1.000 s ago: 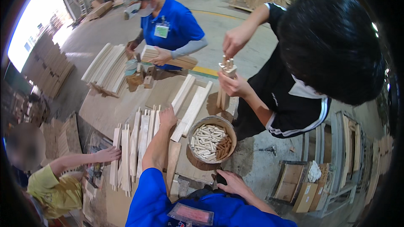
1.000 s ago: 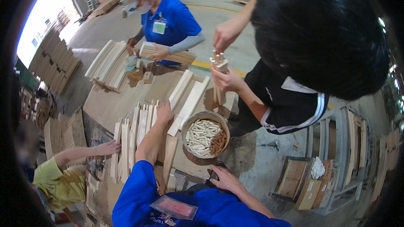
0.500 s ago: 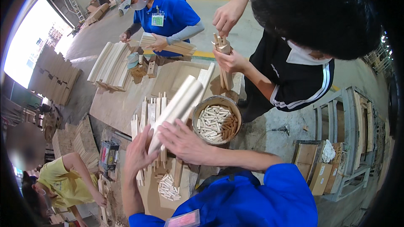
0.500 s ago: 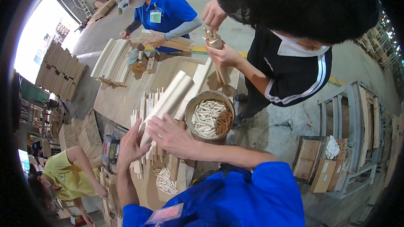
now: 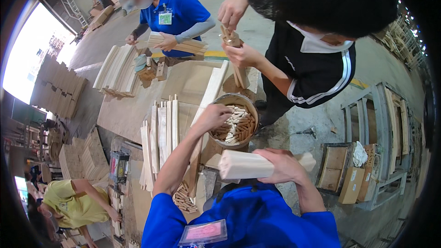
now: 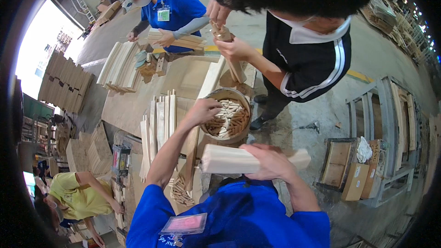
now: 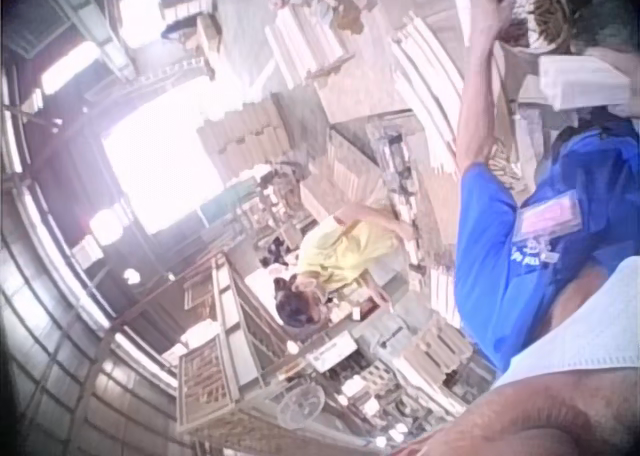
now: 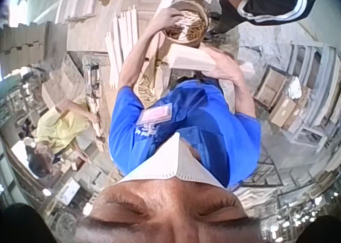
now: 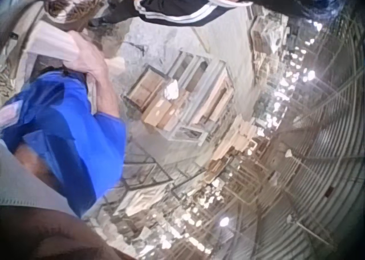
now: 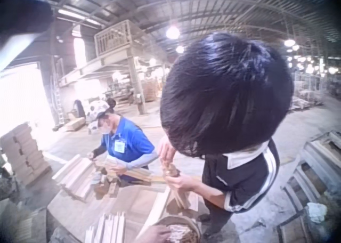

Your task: The person inserts small wooden dowels into pre-drilled holes on rectangular wooden blocks. They repeatedly pick dowels from a container, align them with the holes, and press them in by hand. The assembled blocks are placed on the table.

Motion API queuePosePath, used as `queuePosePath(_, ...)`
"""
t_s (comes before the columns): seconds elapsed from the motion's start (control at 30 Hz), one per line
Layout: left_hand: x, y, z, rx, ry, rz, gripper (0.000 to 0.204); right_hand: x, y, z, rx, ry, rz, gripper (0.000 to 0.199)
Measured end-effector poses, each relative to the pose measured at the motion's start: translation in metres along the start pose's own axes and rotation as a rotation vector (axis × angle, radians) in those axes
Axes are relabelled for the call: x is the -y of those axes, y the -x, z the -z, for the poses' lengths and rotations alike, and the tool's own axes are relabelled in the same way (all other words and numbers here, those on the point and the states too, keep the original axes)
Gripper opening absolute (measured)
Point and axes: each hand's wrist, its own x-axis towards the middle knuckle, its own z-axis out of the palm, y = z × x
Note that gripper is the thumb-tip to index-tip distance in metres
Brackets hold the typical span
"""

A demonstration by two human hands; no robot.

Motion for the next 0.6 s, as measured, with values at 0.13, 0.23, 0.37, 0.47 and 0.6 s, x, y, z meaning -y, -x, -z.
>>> queuePosePath(0.13, 0.041, -0.05, -0.075, 0.157, -0.434, -0.009, 0.021, -0.047, 0.044, -0.017, -0.198, -0.098, -0.192, 0.092)
queuePosePath(0.23, 0.035, -0.055, -0.11, 0.275, -0.44, -0.014, 0.021, -0.071, 0.064, -0.027, -0.272, -0.165, -0.28, 0.098)
queuePosePath(0.37, 0.03, -0.049, -0.108, 0.358, -0.52, 0.129, 0.021, -0.091, 0.054, -0.035, -0.335, -0.254, -0.246, 0.092)
queuePosePath(0.47, 0.028, -0.036, -0.076, 0.25, -0.432, 0.213, 0.021, -0.1, 0.031, -0.041, -0.314, -0.435, -0.152, 0.094)
queuePosePath(0.6, -0.002, -0.003, -0.04, -0.127, -0.059, 0.001, 0.014, -0.114, 0.009, -0.047, -0.237, -0.499, -0.105, 0.094)
